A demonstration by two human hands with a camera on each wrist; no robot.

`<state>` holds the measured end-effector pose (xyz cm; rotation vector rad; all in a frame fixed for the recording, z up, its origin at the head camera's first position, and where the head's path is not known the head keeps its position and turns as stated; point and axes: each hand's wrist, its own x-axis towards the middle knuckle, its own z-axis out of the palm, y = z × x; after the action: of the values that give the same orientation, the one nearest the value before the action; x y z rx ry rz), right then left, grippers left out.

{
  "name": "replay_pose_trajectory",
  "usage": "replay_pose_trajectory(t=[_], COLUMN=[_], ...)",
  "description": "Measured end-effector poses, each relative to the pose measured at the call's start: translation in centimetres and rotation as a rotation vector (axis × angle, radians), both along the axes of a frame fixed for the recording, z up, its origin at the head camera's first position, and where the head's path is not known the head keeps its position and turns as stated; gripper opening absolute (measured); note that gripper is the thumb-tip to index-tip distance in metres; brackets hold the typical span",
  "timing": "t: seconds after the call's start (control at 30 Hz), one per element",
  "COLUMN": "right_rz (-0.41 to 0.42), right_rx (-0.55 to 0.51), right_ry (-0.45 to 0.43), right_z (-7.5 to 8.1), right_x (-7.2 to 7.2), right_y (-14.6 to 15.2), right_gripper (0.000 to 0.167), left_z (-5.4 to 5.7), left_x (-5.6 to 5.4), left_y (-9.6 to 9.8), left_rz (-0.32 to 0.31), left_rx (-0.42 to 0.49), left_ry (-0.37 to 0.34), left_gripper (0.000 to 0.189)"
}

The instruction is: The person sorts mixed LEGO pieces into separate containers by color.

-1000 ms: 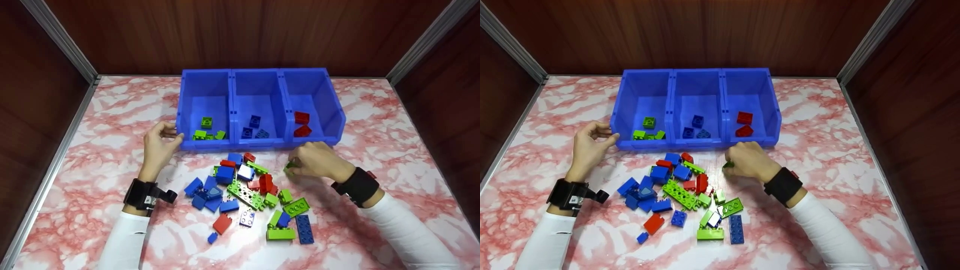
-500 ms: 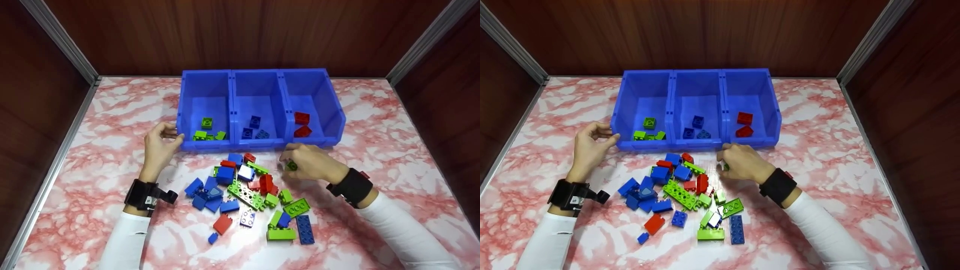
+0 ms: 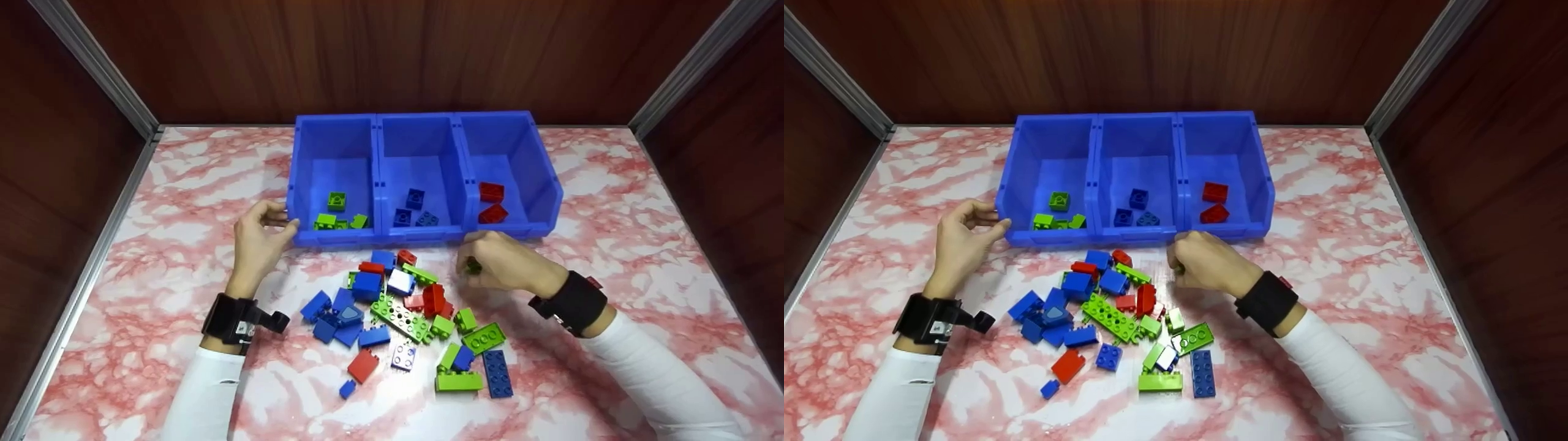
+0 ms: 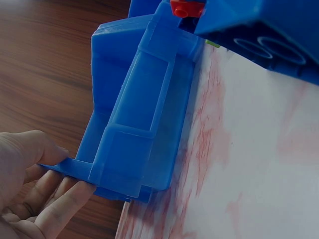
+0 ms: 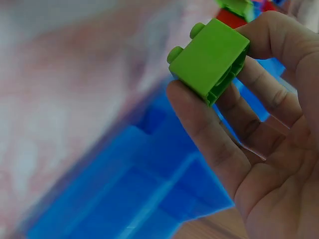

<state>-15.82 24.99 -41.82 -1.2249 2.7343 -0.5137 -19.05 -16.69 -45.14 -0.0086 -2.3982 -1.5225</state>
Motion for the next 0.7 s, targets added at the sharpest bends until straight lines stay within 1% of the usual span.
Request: replay_pose_trajectory(t=[0.2, 0.33, 0.47, 0.57, 0.7], right_rz=[0.033, 0.084, 0.126, 0.142, 0.145], right_rx=[-0.045, -0.062, -0.104, -0.128, -0.131], right_ry=[0.072, 0.106, 0.150, 0.167, 0.140], right_z=[2.5, 4.4, 6.0, 6.9, 7.4], right_x=[-0.3, -1.1, -2.0, -2.8, -4.1], right_y=[-3.0, -5.8, -8.7, -10.7, -13.4], right_gripper=[0.016, 0.015, 0.011, 0.008, 0.012], left_z=[-0.1, -0.1, 0.0, 0.0, 0.0], left_x=[0.2, 0.2, 0.2, 0.1, 0.0], left_y=[-0.2, -0.3, -0.3, -0.2, 0.0], left_rz=[-0.001, -0.002, 0.001, -0.004, 0.000], left_rx=[-0.007, -0.015, -0.014, -0.011, -0.017], left_ry=[-0.007, -0.018, -0.021, -0.021, -0.005], left_gripper=[0.025, 0.026, 0.025, 0.025, 0.024])
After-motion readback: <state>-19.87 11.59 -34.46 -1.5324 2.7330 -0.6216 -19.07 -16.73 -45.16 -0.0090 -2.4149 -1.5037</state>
